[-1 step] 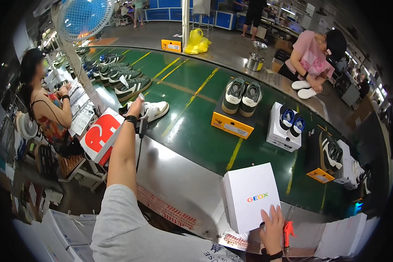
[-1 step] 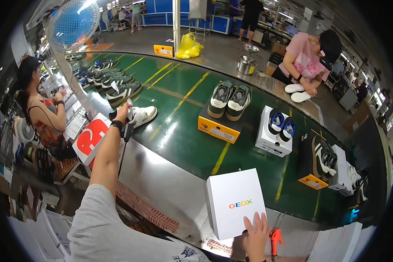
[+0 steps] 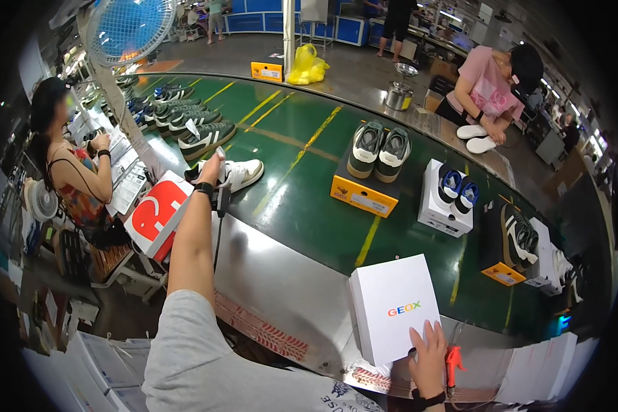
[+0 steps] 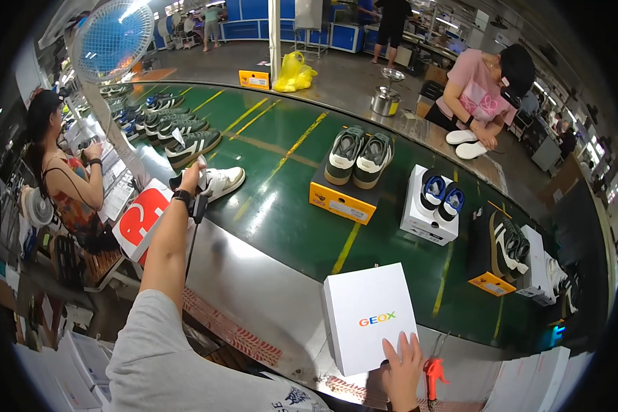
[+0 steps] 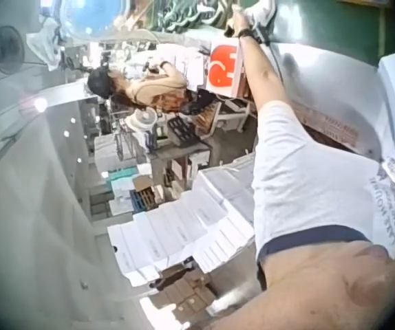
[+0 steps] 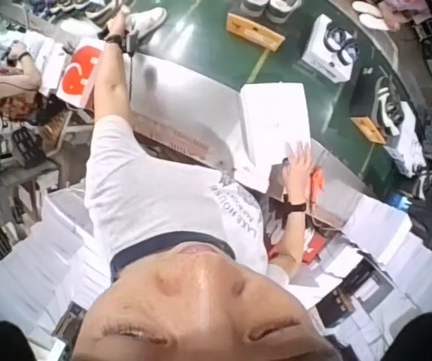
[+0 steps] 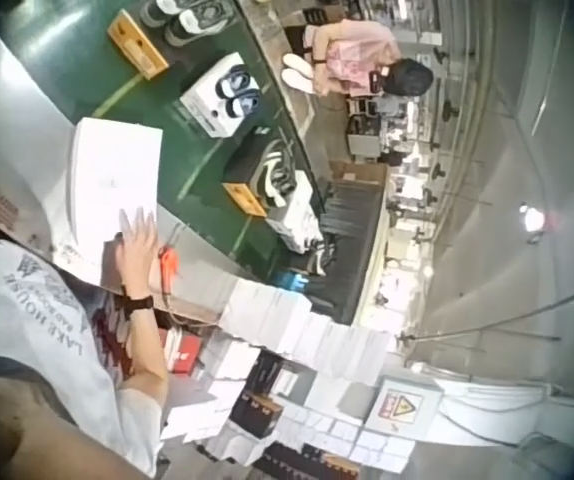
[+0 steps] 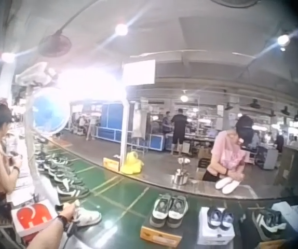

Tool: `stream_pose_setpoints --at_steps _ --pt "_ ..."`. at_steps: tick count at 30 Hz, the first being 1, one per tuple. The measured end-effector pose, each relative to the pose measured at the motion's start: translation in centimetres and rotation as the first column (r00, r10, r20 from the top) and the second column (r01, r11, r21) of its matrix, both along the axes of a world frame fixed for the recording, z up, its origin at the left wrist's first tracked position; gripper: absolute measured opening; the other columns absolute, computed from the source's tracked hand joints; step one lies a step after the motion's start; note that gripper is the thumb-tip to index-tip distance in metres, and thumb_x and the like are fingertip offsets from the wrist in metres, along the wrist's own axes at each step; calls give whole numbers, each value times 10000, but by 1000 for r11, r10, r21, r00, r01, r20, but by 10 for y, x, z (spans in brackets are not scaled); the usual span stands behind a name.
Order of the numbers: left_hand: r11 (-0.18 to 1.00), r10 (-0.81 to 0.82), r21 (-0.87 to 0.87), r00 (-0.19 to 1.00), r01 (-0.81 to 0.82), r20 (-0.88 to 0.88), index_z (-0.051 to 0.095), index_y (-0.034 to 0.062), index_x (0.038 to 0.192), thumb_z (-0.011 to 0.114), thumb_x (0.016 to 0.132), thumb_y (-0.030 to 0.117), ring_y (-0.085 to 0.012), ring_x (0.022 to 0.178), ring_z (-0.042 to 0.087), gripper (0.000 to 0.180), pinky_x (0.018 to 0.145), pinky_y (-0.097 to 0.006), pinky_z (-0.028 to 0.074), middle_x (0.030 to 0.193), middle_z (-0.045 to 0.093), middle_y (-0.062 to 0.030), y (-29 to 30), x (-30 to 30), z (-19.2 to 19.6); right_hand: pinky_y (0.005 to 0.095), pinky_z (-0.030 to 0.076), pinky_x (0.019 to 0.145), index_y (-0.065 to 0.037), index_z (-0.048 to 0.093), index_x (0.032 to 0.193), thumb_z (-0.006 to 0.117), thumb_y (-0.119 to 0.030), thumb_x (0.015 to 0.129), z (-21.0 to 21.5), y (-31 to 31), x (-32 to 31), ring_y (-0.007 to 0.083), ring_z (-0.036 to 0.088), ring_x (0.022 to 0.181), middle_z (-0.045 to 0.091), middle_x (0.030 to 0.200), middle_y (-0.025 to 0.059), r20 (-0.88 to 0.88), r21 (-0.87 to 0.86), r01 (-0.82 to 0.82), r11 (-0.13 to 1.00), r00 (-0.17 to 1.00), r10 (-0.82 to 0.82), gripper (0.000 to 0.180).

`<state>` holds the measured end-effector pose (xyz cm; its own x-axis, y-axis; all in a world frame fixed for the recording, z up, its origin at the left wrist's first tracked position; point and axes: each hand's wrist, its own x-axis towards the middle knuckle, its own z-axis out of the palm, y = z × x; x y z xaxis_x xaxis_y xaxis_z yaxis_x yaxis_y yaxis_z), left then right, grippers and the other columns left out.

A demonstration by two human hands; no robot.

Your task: The recorder applies labels to various shoe boxes and stacks them on a pallet in a manufacturing facility.

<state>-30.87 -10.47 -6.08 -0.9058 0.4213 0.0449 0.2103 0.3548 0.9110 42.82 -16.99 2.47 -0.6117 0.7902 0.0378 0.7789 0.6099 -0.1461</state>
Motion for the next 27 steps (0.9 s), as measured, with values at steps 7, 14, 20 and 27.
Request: stream_pose_setpoints --at_steps 7,14,20,27 --pt "969 123 244 936 -42 -329 704 15 892 679 840 230 -172 725 655 222 706 -283 502 814 704 -114 -9 61 36 471 426 897 -146 621 1161 763 -231 691 -22 10 -34 310 518 1104 569 1210 78 20 329 -229 916 972 236 498" --pt "503 -470 775 873 384 -127 431 28 1111 647 856 -38 -126 812 618 340 721 -249 518 933 614 -76 -19 223 114 379 470 797 -70 650 1051 762 -305 693 27 67 -121 221 582 968 649 1017 34 -242 592 -99 800 925 294 442" --pt "325 -726 817 680 477 -108 432 50 1245 599 832 -140 -116 866 602 483 762 -241 510 1016 592 -87 -55 368 142 357 468 710 -82 642 995 762 -331 677 62 77 -164 196 576 869 643 923 -2 -333 490 -21 872 919 209 421" --pt "341 -813 785 582 517 -29 445 44 1186 598 853 -116 -107 888 602 400 743 -227 500 1002 590 -79 -40 401 122 389 461 806 -99 615 1088 754 -265 699 62 76 -165 231 569 975 632 1057 42 -348 361 -13 933 926 147 445"
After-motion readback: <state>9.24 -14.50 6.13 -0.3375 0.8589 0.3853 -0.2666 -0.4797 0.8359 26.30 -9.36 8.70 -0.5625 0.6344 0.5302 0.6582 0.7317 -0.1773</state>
